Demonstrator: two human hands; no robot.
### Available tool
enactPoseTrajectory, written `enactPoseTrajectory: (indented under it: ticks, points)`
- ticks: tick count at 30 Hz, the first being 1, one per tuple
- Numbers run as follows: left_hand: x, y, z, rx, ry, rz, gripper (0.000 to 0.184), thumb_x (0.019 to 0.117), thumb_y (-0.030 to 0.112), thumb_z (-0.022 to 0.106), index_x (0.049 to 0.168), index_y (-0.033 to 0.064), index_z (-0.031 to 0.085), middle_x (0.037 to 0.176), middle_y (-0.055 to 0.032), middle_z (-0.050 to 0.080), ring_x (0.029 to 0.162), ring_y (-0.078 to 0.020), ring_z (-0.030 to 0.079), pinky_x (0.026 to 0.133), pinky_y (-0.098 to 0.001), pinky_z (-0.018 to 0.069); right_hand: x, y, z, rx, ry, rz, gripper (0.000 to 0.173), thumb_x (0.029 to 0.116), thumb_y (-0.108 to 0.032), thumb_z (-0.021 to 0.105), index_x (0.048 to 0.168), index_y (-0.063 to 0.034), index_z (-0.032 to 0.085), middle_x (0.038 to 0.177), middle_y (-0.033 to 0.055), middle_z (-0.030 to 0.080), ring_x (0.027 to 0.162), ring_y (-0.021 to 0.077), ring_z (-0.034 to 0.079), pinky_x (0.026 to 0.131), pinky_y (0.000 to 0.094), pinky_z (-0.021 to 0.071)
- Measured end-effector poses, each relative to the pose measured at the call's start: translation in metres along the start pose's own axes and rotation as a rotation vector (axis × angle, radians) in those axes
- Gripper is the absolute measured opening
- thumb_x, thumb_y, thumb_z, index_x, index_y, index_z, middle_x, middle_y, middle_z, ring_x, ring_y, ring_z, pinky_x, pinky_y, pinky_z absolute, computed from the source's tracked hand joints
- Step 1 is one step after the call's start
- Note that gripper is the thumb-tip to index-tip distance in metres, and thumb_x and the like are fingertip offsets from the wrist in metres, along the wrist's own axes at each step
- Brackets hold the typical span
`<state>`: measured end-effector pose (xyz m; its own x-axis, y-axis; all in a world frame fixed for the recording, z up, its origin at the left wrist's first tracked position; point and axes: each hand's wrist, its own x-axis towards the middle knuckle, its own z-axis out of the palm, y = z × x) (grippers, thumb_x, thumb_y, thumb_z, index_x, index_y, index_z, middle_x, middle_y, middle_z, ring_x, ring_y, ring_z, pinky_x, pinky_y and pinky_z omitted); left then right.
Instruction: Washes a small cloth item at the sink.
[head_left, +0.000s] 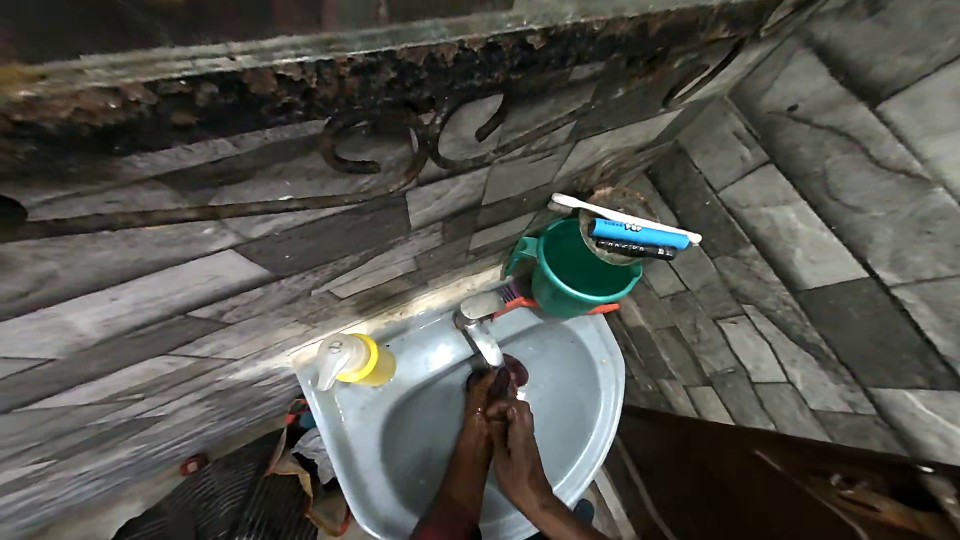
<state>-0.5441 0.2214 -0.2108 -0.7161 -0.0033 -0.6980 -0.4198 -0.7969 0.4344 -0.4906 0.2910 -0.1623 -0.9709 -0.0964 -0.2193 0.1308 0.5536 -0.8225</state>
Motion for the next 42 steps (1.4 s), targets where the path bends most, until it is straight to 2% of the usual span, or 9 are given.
enactPoseTrajectory:
  ticks: [5, 12, 17, 22, 26, 30, 34, 38, 42]
  points:
    - [-0.007, -0.010, 0.008, -0.010, 0.157, 0.031, 0.030, 0.1103, 0.014, 0.038, 0.133, 0.0002, 0.050, 0.109, -0.0113, 0.064, 0.092, -0.0137, 0.063, 0.082, -0.0309, 0.0544, 0.062, 0.026, -0.008, -0.197, -0.124, 0.047, 0.038, 0.1028, -0.028, 0.057, 0.127, -0.0002, 0.066, 0.133, 0.0245, 0.061, 0.126, 0.0382, 0.058, 0.107, 0.0504, 0.0479]
    - [-0.002, 0.003, 0.025, -0.010, 0.188, -0.077, 0.024, 0.1100, 0.023, 0.042, 0.124, 0.0065, 0.053, 0.094, -0.0076, 0.061, 0.078, -0.0151, 0.061, 0.070, -0.0311, 0.0549, 0.103, 0.034, -0.017, -0.075, -0.090, 0.381, 0.050, 0.1117, -0.037, 0.037, 0.125, 0.0013, 0.066, 0.116, 0.0251, 0.068, 0.108, 0.0390, 0.065, 0.096, 0.0576, 0.0495]
    - [0.001, -0.011, 0.010, 0.116, 0.204, -0.014, 0.038, 0.1115, 0.021, 0.038, 0.142, 0.0006, 0.045, 0.124, -0.0166, 0.061, 0.105, -0.0191, 0.060, 0.091, -0.0360, 0.0519, 0.060, 0.009, -0.009, -0.405, -0.074, 0.073, 0.042, 0.1080, -0.028, 0.043, 0.129, -0.0013, 0.067, 0.134, 0.0215, 0.064, 0.124, 0.0377, 0.062, 0.102, 0.0529, 0.0516]
    - [-0.005, -0.008, 0.031, 0.003, 0.174, -0.098, 0.036, 0.1122, 0.028, 0.035, 0.140, 0.0058, 0.044, 0.116, -0.0127, 0.058, 0.099, -0.0209, 0.059, 0.086, -0.0398, 0.0528, 0.114, 0.040, -0.027, -0.132, -0.231, 0.503, 0.057, 0.1120, -0.040, 0.034, 0.119, 0.0067, 0.065, 0.112, 0.0298, 0.066, 0.104, 0.0426, 0.064, 0.091, 0.0596, 0.0492]
    - [-0.003, 0.000, 0.028, -0.102, 0.076, -0.005, 0.045, 0.1111, 0.043, 0.028, 0.125, 0.0094, 0.053, 0.101, -0.0069, 0.063, 0.091, -0.0174, 0.063, 0.081, -0.0361, 0.0555, 0.093, 0.029, -0.025, -0.166, 0.122, 0.302, 0.045, 0.1089, -0.038, 0.044, 0.128, 0.0005, 0.058, 0.115, 0.0237, 0.063, 0.106, 0.0387, 0.064, 0.092, 0.0569, 0.0526]
    - [-0.014, 0.011, 0.026, -0.110, 0.008, -0.040, 0.079, 0.0997, 0.072, 0.013, 0.133, 0.0124, 0.054, 0.109, -0.0080, 0.067, 0.099, -0.0181, 0.066, 0.084, -0.0381, 0.0568, 0.055, 0.023, -0.009, -0.106, 0.135, 0.109, 0.061, 0.0968, -0.041, 0.063, 0.152, -0.0179, 0.051, 0.154, 0.0312, 0.038, 0.137, 0.0486, 0.043, 0.110, 0.0605, 0.0409]
    - [-0.036, 0.004, 0.014, -0.061, -0.141, -0.110, 0.090, 0.0977, 0.073, 0.002, 0.156, 0.0105, 0.030, 0.147, -0.0125, 0.051, 0.133, -0.0223, 0.051, 0.109, -0.0447, 0.0451, 0.074, 0.024, -0.020, -0.032, 0.129, 0.223, 0.046, 0.0889, -0.039, 0.077, 0.123, -0.0083, 0.069, 0.130, 0.0215, 0.059, 0.112, 0.0331, 0.063, 0.093, 0.0507, 0.0546]
    - [-0.034, 0.005, 0.021, -0.095, 0.162, -0.126, 0.055, 0.1093, 0.053, 0.024, 0.113, 0.0075, 0.054, 0.090, -0.0057, 0.061, 0.079, -0.0160, 0.063, 0.073, -0.0335, 0.0551, 0.073, 0.017, -0.028, 0.104, 0.166, 0.267, 0.031, 0.0944, -0.027, 0.073, 0.114, -0.0031, 0.068, 0.105, 0.0113, 0.069, 0.090, 0.0195, 0.067, 0.082, 0.0410, 0.0566]
    - [-0.011, 0.004, 0.013, -0.119, 0.105, -0.175, 0.031, 0.1080, 0.031, 0.042, 0.103, 0.0074, 0.061, 0.082, -0.0066, 0.065, 0.072, -0.0167, 0.065, 0.065, -0.0340, 0.0573, 0.031, 0.017, -0.027, 0.110, 0.145, -0.060, 0.039, 0.0918, -0.019, 0.074, 0.125, -0.0006, 0.065, 0.120, 0.0107, 0.070, 0.108, 0.0146, 0.069, 0.094, 0.0323, 0.0589]
